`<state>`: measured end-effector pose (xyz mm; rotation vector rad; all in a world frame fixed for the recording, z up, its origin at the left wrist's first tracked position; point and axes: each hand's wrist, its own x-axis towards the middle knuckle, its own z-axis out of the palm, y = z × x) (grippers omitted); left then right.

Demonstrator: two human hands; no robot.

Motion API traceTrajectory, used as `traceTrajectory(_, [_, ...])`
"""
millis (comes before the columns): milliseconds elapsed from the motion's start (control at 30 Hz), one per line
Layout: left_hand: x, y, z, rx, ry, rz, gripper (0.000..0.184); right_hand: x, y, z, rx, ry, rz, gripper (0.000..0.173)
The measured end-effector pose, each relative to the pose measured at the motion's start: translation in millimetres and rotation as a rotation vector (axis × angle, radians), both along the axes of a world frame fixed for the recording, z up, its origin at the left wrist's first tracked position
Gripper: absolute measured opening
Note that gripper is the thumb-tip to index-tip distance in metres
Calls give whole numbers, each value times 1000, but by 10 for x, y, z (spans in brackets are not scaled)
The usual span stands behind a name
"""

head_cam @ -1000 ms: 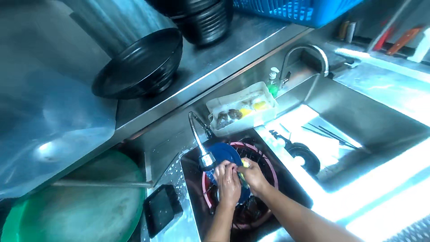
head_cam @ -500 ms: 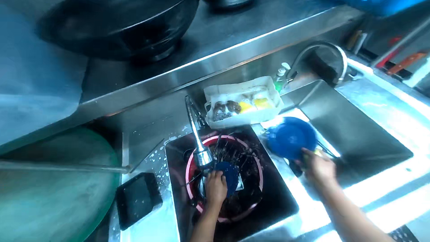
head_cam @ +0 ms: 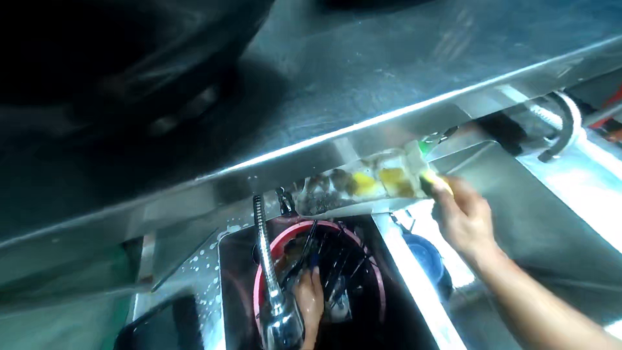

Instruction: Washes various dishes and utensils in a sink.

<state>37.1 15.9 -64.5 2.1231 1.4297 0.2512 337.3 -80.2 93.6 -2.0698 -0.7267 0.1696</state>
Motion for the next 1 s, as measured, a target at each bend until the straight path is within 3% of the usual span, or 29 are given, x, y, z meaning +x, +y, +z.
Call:
traceTrajectory(33, [75,129,83,-23,-39,70,40,88,315,116,-51,-107,98,35])
traceTrajectory(100, [190,332,209,-107,-137,245,41,269,906,127,-362,-174,220,34])
traceTrajectory(133, [229,396,233,-137,-208,342,40,364,1142,20,-568,-172,305,35])
traceTrajectory(200, [247,430,251,-282,-441,518,41,498,1439,-304,-985,-152,507,54])
traceTrajectory(233, [232,412,261,-398,-580,575,41,534,1517,-478,-1110,-125,583,60])
traceTrajectory(300, [185,296,338,-641,-836,655,39,583,1594,-785,-1215,-110,710,52])
traceTrajectory(367, [148,197,459,-826,-990,692,36,626,1626,-766,-1111,41,811,41])
traceTrajectory(467, [32,173,422,-853,-1075,721,35,445,1435,-233,-653,312,595,31])
traceTrajectory(533, [-71,164,405,-799,-1087,688,37,22,1161,64,-314,238,405,29])
traceTrajectory(600, [-84,119,510,-744,-1112,641,39,-691,859,150,-80,162,362,25])
traceTrajectory(733, [-84,-107,760,-528,-1105,502,33,-1922,679,-494,-174,27,644,41])
traceTrajectory(833, [-400,-219,878,-399,-1004,441,23,-2017,811,-907,-263,319,410,47])
traceTrajectory(900, [-668,-255,974,-357,-946,379,23,-2166,729,-938,-245,461,352,50])
traceTrajectory(1000, [-789,-136,940,-326,-833,363,23,-2711,532,-760,-106,321,485,53])
